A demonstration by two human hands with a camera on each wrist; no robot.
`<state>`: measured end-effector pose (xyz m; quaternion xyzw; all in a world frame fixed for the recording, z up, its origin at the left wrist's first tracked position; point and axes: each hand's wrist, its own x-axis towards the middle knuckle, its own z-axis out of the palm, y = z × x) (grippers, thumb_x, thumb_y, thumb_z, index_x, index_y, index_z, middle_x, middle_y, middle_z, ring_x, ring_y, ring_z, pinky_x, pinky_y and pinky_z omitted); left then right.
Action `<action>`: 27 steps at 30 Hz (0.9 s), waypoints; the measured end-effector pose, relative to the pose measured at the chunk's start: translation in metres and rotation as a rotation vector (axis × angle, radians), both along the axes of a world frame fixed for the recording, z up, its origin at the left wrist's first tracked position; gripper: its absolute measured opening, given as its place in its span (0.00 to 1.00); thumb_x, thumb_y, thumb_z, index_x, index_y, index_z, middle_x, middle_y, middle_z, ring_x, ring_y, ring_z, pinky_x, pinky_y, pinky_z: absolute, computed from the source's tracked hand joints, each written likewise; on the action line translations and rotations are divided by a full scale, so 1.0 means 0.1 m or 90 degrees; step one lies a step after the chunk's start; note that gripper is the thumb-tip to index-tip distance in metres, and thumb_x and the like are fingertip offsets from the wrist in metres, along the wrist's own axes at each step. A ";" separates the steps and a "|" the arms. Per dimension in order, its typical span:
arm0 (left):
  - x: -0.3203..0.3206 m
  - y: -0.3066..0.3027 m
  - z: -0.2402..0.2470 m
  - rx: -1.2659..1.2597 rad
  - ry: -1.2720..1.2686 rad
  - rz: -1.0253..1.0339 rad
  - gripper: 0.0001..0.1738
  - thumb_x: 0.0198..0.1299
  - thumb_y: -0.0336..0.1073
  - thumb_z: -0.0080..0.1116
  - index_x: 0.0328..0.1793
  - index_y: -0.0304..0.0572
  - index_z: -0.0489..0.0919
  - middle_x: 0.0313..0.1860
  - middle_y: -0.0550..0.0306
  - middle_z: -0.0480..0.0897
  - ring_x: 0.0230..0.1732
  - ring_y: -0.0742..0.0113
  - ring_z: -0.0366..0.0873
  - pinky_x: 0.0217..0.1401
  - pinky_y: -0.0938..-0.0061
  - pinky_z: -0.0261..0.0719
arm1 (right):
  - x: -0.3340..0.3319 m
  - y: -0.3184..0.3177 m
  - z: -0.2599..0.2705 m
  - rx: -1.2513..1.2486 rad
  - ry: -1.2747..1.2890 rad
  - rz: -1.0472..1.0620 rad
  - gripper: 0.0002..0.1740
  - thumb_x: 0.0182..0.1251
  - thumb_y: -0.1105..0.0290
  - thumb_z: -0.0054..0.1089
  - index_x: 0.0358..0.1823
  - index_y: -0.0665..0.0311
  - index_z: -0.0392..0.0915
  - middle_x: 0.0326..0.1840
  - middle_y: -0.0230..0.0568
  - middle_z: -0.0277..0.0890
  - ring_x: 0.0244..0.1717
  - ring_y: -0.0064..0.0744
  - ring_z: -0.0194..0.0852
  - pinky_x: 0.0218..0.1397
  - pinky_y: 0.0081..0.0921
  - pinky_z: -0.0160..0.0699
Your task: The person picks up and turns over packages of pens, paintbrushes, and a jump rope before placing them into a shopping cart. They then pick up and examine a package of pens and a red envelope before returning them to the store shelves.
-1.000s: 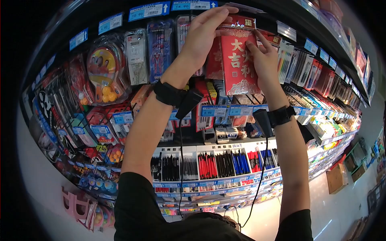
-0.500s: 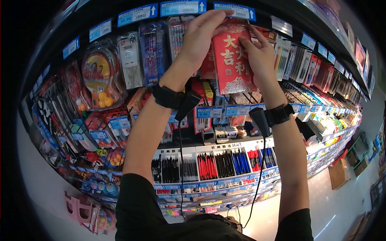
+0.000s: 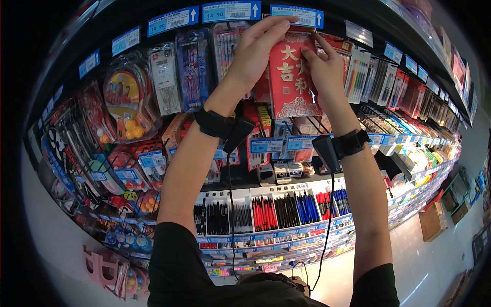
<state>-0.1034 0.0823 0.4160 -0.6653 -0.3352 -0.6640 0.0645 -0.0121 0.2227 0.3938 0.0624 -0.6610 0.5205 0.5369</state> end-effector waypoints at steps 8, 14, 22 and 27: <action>-0.10 0.15 -0.01 -0.063 0.113 0.130 0.19 0.79 0.43 0.53 0.67 0.44 0.84 0.59 0.60 0.87 0.60 0.73 0.82 0.66 0.77 0.78 | -0.23 0.23 0.10 0.220 0.005 -0.147 0.31 0.73 0.68 0.48 0.79 0.55 0.67 0.46 0.52 0.82 0.41 0.39 0.82 0.46 0.35 0.79; -0.16 0.19 0.00 0.022 0.313 0.433 0.22 0.77 0.48 0.55 0.67 0.42 0.82 0.62 0.52 0.83 0.62 0.59 0.81 0.68 0.68 0.76 | -0.16 0.24 0.20 0.290 -0.067 -0.224 0.29 0.72 0.60 0.50 0.73 0.55 0.72 0.50 0.63 0.85 0.54 0.60 0.85 0.59 0.46 0.80; -0.34 0.35 -0.20 0.065 0.367 0.598 0.27 0.78 0.52 0.48 0.72 0.45 0.78 0.79 0.38 0.69 0.80 0.40 0.64 0.80 0.55 0.62 | -0.58 0.49 0.03 0.317 -0.050 -0.230 0.36 0.72 0.58 0.51 0.81 0.55 0.64 0.57 0.68 0.82 0.61 0.66 0.80 0.64 0.49 0.78; -0.41 0.30 -0.53 -0.042 0.367 0.656 0.26 0.77 0.50 0.50 0.72 0.44 0.77 0.81 0.37 0.66 0.82 0.39 0.60 0.82 0.50 0.58 | -0.44 0.35 -0.21 0.327 -0.101 -0.285 0.43 0.68 0.63 0.59 0.85 0.52 0.56 0.62 0.71 0.77 0.60 0.72 0.78 0.64 0.53 0.78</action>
